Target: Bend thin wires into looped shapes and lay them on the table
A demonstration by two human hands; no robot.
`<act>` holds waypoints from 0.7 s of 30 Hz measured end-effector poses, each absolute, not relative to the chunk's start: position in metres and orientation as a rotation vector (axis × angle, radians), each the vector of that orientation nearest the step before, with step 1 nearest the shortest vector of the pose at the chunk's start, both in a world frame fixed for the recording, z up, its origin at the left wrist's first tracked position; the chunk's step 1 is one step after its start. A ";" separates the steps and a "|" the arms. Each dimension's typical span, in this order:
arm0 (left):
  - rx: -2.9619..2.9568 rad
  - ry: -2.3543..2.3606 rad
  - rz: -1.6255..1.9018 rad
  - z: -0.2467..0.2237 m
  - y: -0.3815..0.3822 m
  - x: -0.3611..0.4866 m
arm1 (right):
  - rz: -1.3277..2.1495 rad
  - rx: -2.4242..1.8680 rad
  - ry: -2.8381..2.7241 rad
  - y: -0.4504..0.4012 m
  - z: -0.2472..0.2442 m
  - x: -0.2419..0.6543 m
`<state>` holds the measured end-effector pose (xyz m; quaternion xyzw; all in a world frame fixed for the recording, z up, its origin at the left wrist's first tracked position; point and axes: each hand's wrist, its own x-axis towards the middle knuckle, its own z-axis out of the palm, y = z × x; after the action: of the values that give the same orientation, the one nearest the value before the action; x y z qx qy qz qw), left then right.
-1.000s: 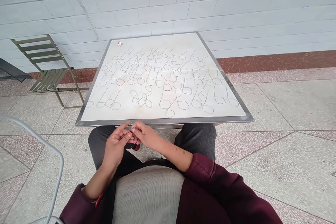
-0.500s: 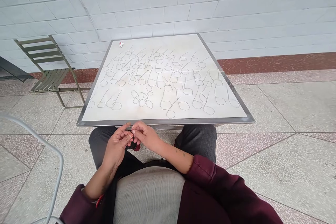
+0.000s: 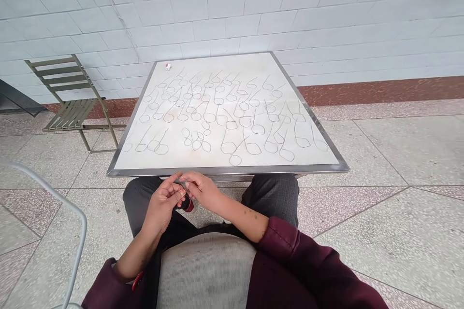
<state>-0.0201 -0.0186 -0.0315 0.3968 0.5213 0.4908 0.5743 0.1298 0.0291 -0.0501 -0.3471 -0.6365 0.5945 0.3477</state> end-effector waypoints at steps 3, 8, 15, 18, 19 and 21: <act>0.968 1.228 1.139 -0.032 -0.020 -0.020 | 1.460 -0.900 -1.708 0.028 -0.051 0.130; 0.982 1.269 1.112 -0.027 -0.021 -0.019 | 1.133 -0.830 -1.973 0.030 -0.050 0.133; 1.080 1.285 1.080 -0.015 -0.022 -0.011 | 1.073 -0.819 -2.069 0.034 -0.043 0.136; 1.105 1.316 1.120 -0.018 -0.022 -0.012 | 1.153 -0.841 -1.996 0.036 -0.043 0.135; 1.095 1.321 1.142 -0.020 -0.022 -0.013 | 1.201 -0.850 -1.951 0.036 -0.044 0.134; 1.054 1.325 1.198 -0.022 -0.021 -0.016 | 1.335 -0.848 -1.863 0.036 -0.044 0.135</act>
<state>-0.0162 -0.0214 -0.0223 0.4376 0.5500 0.4971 0.5088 0.1346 0.0356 -0.0440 -0.3261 -0.7163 0.5134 0.3420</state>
